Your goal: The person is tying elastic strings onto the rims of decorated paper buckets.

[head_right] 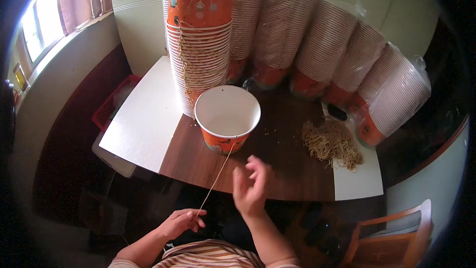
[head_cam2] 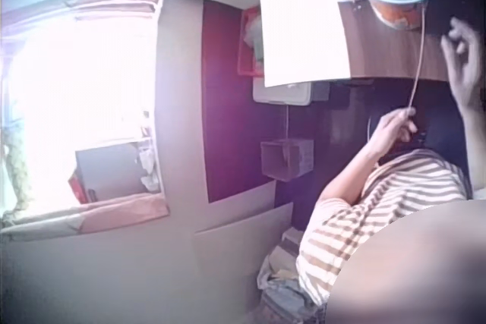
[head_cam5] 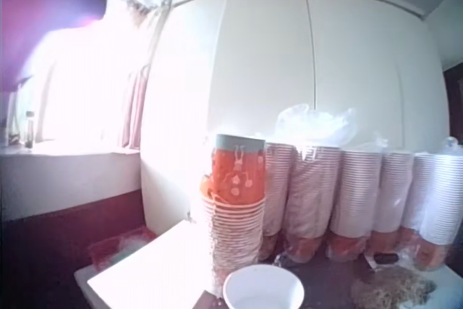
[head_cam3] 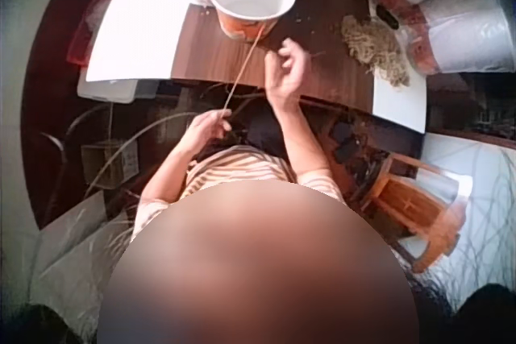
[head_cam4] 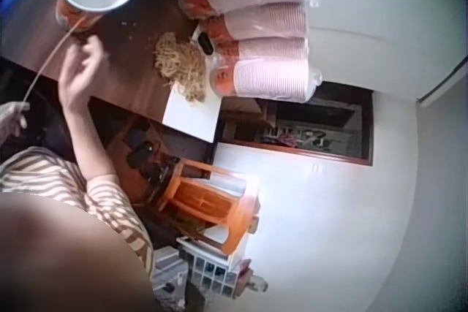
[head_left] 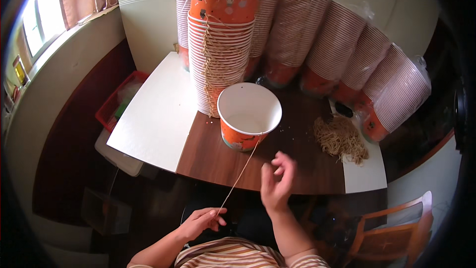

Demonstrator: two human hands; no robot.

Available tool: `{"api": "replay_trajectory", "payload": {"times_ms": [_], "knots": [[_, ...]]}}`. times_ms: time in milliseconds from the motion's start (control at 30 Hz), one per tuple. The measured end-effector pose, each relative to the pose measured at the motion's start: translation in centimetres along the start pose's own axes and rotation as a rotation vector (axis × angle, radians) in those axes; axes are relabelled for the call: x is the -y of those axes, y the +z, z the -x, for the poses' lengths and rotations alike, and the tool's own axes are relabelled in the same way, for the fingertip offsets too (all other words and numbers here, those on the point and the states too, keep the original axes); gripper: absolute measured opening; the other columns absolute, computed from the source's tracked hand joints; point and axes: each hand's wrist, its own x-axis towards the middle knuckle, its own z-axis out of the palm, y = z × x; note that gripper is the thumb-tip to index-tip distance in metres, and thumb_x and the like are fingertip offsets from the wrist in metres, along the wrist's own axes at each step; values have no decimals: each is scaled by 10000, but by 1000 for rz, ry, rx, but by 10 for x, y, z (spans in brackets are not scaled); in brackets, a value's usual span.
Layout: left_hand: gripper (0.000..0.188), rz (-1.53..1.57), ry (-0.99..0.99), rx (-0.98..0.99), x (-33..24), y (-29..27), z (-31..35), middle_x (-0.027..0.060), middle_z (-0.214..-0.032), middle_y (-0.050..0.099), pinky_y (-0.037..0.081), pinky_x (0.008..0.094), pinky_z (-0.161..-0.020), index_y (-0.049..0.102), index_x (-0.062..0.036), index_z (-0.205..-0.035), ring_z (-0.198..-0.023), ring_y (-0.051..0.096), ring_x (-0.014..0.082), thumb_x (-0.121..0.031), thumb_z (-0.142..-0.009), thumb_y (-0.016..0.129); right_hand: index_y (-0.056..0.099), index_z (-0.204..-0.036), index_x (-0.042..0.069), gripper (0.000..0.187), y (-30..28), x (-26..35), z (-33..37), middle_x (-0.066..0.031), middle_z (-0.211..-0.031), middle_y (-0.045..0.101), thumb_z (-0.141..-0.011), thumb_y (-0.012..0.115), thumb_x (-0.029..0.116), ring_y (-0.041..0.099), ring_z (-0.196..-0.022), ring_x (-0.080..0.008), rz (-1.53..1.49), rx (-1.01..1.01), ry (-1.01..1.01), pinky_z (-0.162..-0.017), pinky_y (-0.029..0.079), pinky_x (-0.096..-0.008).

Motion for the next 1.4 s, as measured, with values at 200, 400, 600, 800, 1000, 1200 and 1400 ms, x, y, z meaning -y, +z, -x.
{"api": "replay_trajectory", "payload": {"times_ms": [200,400,600,800,1000,1200,1400], "knots": [[530,180,42,265,-9,7,8,102,-1018,601,442,283,-754,531,74,-1183,-882,558,180,-390,-989,366,500,-1260,35,621,-18,41,40,-121,-960,631,-779,710,367,608,-899,-265,-362,1014,-359,-915,432,-456],[511,31,-85,207,-51,8,9,101,-867,650,452,263,-664,584,37,-1152,-704,557,139,-405,-990,384,668,-761,49,92,-29,19,3,-103,-722,641,-766,703,134,626,-655,-258,-400,1069,-140,-605,492,-339],[489,163,-162,183,-51,3,1,94,-839,640,468,272,-691,606,39,-1112,-726,575,152,-385,-991,393,637,-746,15,87,-53,-1,-19,-69,-659,605,-808,678,60,579,-588,-144,-356,914,13,-529,436,-260],[296,195,-188,161,-38,3,0,85,-855,653,490,239,-690,640,16,-1044,-749,603,127,-248,-950,542,616,-752,12,135,-55,-6,-13,-58,-648,588,-820,693,100,549,-571,-139,-362,916,31,-522,417,-254],[152,-69,-132,-7,-31,9,-5,50,-792,673,501,220,-638,680,-12,-937,-704,618,95,-149,-873,662,636,-769,17,111,-60,-7,-12,-72,-689,609,-808,693,104,598,-640,-195,-290,961,120,-613,467,-297],[186,-178,-37,-80,-47,21,2,40,-794,671,495,212,-639,672,-11,-925,-714,611,82,-192,-893,643,564,-1206,38,618,-58,34,-9,-160,-1235,541,-695,777,311,521,-1139,-328,-61,965,-258,-1045,331,-490],[192,-205,160,-36,-64,35,1,-2,-761,640,446,201,-596,670,-13,-903,-672,538,46,-200,-906,627,518,-1219,18,511,-28,38,23,-158,-1108,583,-751,723,35,612,-947,-266,-367,988,-75,-801,505,-337]]}}
